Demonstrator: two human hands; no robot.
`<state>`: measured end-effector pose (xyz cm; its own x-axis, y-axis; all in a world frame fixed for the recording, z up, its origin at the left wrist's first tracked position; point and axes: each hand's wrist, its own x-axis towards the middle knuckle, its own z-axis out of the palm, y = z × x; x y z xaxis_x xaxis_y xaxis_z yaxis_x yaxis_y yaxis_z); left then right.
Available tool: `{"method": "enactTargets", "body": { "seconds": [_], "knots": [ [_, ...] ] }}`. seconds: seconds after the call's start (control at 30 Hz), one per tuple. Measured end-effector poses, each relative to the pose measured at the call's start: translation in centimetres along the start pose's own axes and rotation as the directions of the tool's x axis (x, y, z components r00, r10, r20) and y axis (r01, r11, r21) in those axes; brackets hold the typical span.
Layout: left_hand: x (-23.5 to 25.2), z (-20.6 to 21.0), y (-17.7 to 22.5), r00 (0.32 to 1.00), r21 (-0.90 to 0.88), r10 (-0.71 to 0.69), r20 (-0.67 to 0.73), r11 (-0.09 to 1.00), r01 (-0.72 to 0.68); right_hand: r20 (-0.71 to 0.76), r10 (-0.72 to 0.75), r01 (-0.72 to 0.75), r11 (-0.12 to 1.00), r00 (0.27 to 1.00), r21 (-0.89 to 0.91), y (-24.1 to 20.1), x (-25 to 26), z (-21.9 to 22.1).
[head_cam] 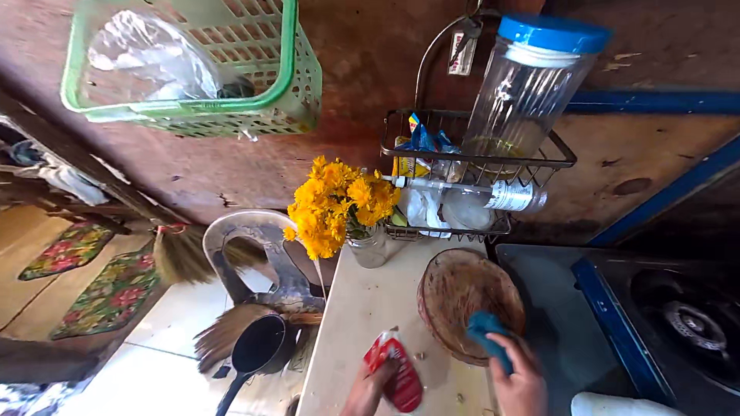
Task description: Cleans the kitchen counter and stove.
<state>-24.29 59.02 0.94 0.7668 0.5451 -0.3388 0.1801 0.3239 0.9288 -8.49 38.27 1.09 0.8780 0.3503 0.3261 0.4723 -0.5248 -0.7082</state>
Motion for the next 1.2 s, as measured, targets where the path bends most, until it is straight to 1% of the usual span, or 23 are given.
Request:
{"method": "enactTargets", "body": {
  "seconds": [0.03,0.07,0.1,0.2,0.23,0.27,0.33,0.37,0.43,0.5,0.57,0.63,0.67,0.73,0.83,0.9,0.97,1.03,1.07,1.2],
  "knots": [
    [1.6,0.9,-0.4,0.998,-0.03,-0.033,0.053,0.999,0.034,-0.087,0.074,-0.077,0.996,0.993,-0.033,1.1,0.7,-0.2],
    [3.2,1.8,-0.6,0.995,-0.059,-0.055,0.081,0.996,0.06,-0.137,0.14,-0.149,0.987,0.981,-0.058,2.3,1.5,0.1],
    [4.6,2.7,-0.7,0.993,-0.083,-0.074,0.088,0.993,0.081,-0.156,0.178,-0.192,0.978,0.972,-0.085,3.6,2.2,0.7],
    [7.7,5.0,-0.5,0.992,-0.104,-0.084,0.098,0.99,0.094,-0.182,0.129,-0.167,0.963,0.975,-0.213,6.9,3.6,3.4],
    [8.5,5.5,-0.4,0.992,-0.088,-0.072,0.107,0.993,0.082,-0.206,0.133,-0.178,0.959,0.969,-0.219,7.3,3.9,4.1],
    [9.0,5.9,-0.2,0.992,-0.069,-0.065,0.112,0.995,0.073,-0.224,0.17,-0.216,0.957,0.96,-0.196,7.4,4.0,4.3],
    [9.7,6.4,0.2,0.99,-0.049,-0.076,0.117,0.995,0.082,-0.217,0.325,-0.347,0.935,0.921,-0.075,7.3,3.9,3.9],
    [10.0,6.6,0.3,0.989,-0.045,-0.089,0.12,0.994,0.095,-0.182,0.418,-0.424,0.906,0.89,0.008,7.4,3.9,3.4],
    [10.6,7.0,0.2,0.987,-0.05,-0.114,0.109,0.992,0.12,-0.103,0.541,-0.526,0.838,0.834,0.146,8.2,4.0,2.7],
    [11.0,7.4,0.0,0.989,-0.055,-0.115,0.088,0.991,0.12,-0.032,0.618,-0.593,0.767,0.786,0.246,8.8,4.2,2.3],
    [11.1,7.9,-0.3,0.993,-0.07,-0.113,0.04,0.991,0.115,0.009,0.674,-0.63,0.685,0.738,0.365,9.2,4.4,2.2],
    [11.4,8.2,-0.7,0.993,-0.104,-0.117,-0.03,0.988,0.113,0.078,0.735,-0.663,0.555,0.674,0.503,9.1,4.9,1.8],
    [11.5,8.3,-0.8,0.991,-0.122,-0.12,-0.054,0.986,0.113,0.128,0.761,-0.689,0.484,0.636,0.54,9.0,5.1,1.4],
    [11.5,8.9,-1.0,0.987,-0.157,-0.134,-0.09,0.98,0.119,0.235,0.793,-0.747,0.365,0.562,0.556,9.0,5.6,0.6],
    [11.5,9.3,-1.0,0.975,-0.213,-0.158,-0.156,0.969,0.123,0.376,0.791,-0.816,0.25,0.483,0.522,9.3,5.9,-0.5],
    [11.8,9.5,-0.7,0.975,-0.223,-0.154,-0.158,0.968,0.117,0.41,0.795,-0.831,0.202,0.448,0.518,9.3,5.5,-0.8],
    [11.9,9.9,0.0,0.978,-0.202,-0.16,-0.132,0.971,0.131,0.393,0.8,-0.799,0.17,0.453,0.576,8.9,4.0,-1.0],
    [12.4,10.9,0.4,0.981,-0.161,-0.174,-0.09,0.974,0.158,0.303,0.828,-0.705,0.148,0.471,0.694,8.9,2.6,-1.0],
    [12.8,11.7,0.5,0.982,-0.132,-0.181,-0.061,0.976,0.172,0.258,0.846,-0.651,0.132,0.468,0.747,9.1,2.1,-1.1],
    [15.2,15.3,0.5,0.983,-0.04,-0.178,0.04,0.983,0.179,0.152,0.907,-0.477,0.06,0.393,0.877,9.0,1.2,-1.2]
  ]
}}
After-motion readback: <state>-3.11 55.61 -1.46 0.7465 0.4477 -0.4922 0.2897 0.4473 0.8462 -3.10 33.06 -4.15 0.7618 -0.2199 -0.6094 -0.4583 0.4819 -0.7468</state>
